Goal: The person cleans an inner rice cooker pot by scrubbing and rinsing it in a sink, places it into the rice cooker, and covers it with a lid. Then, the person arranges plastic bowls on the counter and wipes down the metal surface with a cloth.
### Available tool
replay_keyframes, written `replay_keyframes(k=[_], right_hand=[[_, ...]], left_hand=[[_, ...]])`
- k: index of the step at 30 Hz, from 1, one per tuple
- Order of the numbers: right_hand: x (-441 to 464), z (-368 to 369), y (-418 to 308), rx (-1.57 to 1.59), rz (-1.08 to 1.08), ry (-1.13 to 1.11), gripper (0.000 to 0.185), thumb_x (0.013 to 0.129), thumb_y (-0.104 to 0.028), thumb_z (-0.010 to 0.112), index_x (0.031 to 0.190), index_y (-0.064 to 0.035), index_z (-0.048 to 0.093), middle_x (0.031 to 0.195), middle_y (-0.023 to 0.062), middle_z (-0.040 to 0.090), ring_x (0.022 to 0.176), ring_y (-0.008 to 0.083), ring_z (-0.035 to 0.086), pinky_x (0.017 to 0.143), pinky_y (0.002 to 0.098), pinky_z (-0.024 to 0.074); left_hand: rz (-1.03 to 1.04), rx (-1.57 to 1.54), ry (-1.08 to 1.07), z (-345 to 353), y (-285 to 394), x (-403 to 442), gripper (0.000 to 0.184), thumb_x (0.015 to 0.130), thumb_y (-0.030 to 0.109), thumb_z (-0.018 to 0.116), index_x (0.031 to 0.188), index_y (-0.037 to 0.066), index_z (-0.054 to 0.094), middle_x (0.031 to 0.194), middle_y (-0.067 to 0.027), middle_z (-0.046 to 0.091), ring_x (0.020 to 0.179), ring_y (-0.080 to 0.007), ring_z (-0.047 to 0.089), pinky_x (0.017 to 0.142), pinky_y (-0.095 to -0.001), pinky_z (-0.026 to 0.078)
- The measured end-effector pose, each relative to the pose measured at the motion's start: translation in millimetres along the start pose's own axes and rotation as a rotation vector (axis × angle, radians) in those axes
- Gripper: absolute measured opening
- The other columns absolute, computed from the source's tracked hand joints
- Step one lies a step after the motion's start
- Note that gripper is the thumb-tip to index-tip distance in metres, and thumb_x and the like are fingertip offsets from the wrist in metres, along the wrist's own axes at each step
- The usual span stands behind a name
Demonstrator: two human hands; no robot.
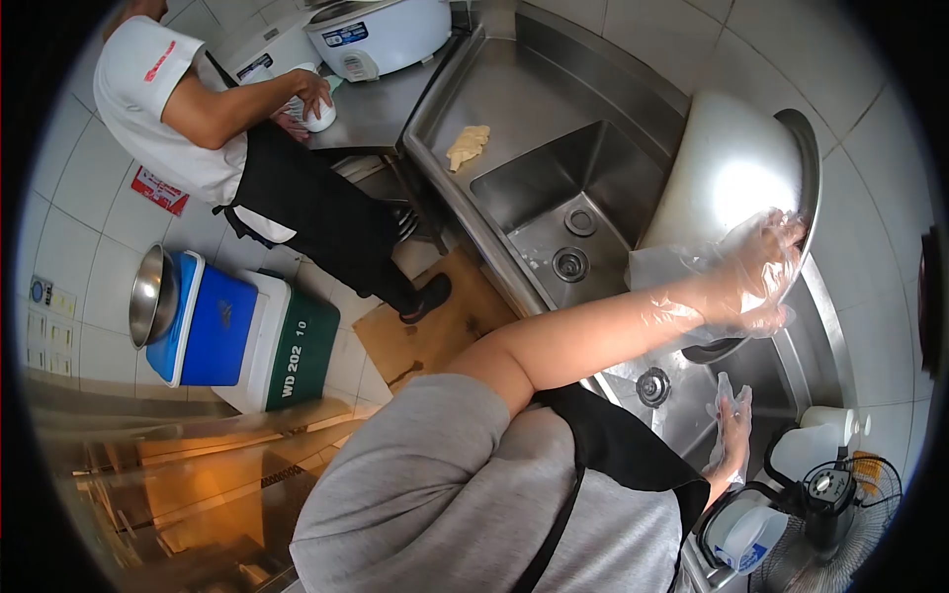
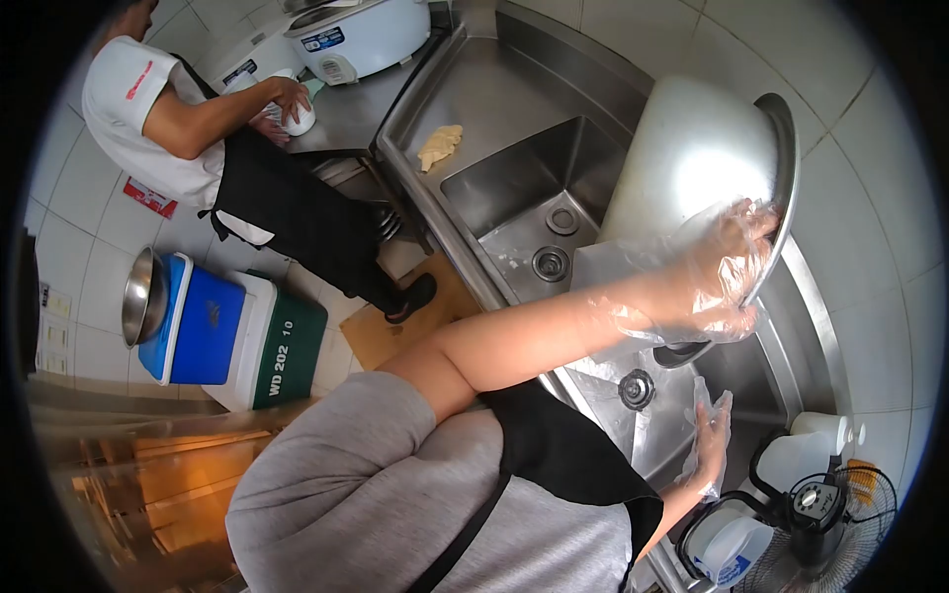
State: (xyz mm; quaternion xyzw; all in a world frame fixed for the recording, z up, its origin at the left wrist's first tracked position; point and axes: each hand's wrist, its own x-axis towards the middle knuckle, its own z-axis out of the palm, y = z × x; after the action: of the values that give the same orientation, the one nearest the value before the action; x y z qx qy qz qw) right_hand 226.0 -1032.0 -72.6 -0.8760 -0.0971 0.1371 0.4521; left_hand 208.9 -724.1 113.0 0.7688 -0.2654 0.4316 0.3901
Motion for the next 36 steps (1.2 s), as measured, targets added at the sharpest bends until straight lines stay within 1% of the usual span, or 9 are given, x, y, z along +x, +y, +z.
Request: replay_keyframes(k=[10,14,21,25,28,30,31,34,36], right_hand=[[23,8,-8,0.049,-0.076,-0.071,0.067,0.085,-0.02,0.056,0.135,0.0062,0.02,0.14,0.022,0.024,0.131,0.0266,0.023,0.105,0.0311,0.0188],[32,9,-5,0.002,-0.132,-0.103,0.067,0.085,-0.018,0.056,0.135,0.0069,0.019,0.141,0.0225,0.022,0.132,0.0264,0.022,0.105,0.0304,0.0188],[31,15,-46,-0.152,-0.164,-0.123,0.067,0.084,-0.021,0.057,0.134,0.0071,0.022,0.139,0.0223,0.026,0.13,0.0265,0.026,0.104,0.0297,0.0219],[31,21,-55,-0.165,-0.16,-0.122,0.066,0.084,-0.022,0.058,0.133,0.0061,0.024,0.138,0.0215,0.029,0.129,0.0264,0.029,0.102,0.0303,0.0247],[32,23,-58,-0.21,-0.14,-0.167,0.072,0.084,-0.029,0.056,0.137,0.0009,0.018,0.141,0.0202,0.024,0.131,0.0263,0.024,0.104,0.0302,0.0207],[31,24,-62,-0.232,-0.108,-0.156,0.073,0.084,-0.03,0.056,0.138,-0.0012,0.016,0.141,0.0213,0.025,0.131,0.0274,0.024,0.105,0.0303,0.0194],[30,25,-64,-0.243,-0.092,-0.149,0.074,0.084,-0.03,0.056,0.139,-0.0023,0.015,0.14,0.0219,0.025,0.132,0.028,0.023,0.105,0.0303,0.0187],[27,28,-63,-0.19,-0.056,-0.053,0.077,0.085,-0.033,0.055,0.14,-0.0053,0.009,0.139,0.0228,0.027,0.125,0.028,0.034,0.101,0.0316,0.0286],[27,34,-61,0.004,-0.07,0.02,0.081,0.085,-0.034,0.056,0.141,-0.0071,0.004,0.132,0.0208,0.036,0.109,0.026,0.047,0.081,0.0295,0.042]], left_hand=[[-0.133,-0.009,-0.019,-16,-8,-9,0.074,0.061,0.033,0.064,0.113,-0.014,0.041,0.132,-0.0338,0.026,0.126,-0.047,0.018,0.107,-0.0475,0.008],[-0.189,0.118,-0.098,-32,6,-5,0.069,0.067,0.031,0.062,0.119,-0.008,0.039,0.133,-0.0311,0.024,0.125,-0.0447,0.02,0.105,-0.0459,0.017],[-0.218,0.112,-0.042,-39,5,-12,0.07,0.067,0.027,0.064,0.123,-0.003,0.036,0.135,-0.0266,0.024,0.125,-0.0424,0.021,0.104,-0.0463,0.019],[-0.277,0.127,-0.077,-45,8,-10,0.067,0.066,0.026,0.064,0.121,-0.003,0.038,0.135,-0.0263,0.023,0.125,-0.0425,0.02,0.105,-0.0461,0.018],[-0.279,0.157,-0.087,-47,7,-10,0.068,0.065,0.027,0.065,0.119,-0.005,0.038,0.134,-0.0283,0.024,0.125,-0.0435,0.02,0.105,-0.0456,0.018],[-0.278,0.191,-0.048,-43,7,-13,0.072,0.063,0.031,0.065,0.117,-0.01,0.039,0.131,-0.032,0.026,0.124,-0.045,0.022,0.105,-0.045,0.019],[-0.269,0.165,-0.04,-42,6,-13,0.073,0.064,0.03,0.064,0.119,-0.01,0.037,0.132,-0.0313,0.026,0.125,-0.0445,0.022,0.105,-0.0448,0.019],[-0.25,0.127,-0.013,-44,7,-12,0.075,0.064,0.028,0.062,0.124,-0.007,0.035,0.132,-0.0292,0.025,0.125,-0.0433,0.021,0.106,-0.0443,0.018],[-0.246,0.143,0.007,-44,3,-13,0.073,0.063,0.026,0.062,0.124,-0.006,0.035,0.132,-0.0281,0.025,0.125,-0.043,0.021,0.106,-0.044,0.019]])
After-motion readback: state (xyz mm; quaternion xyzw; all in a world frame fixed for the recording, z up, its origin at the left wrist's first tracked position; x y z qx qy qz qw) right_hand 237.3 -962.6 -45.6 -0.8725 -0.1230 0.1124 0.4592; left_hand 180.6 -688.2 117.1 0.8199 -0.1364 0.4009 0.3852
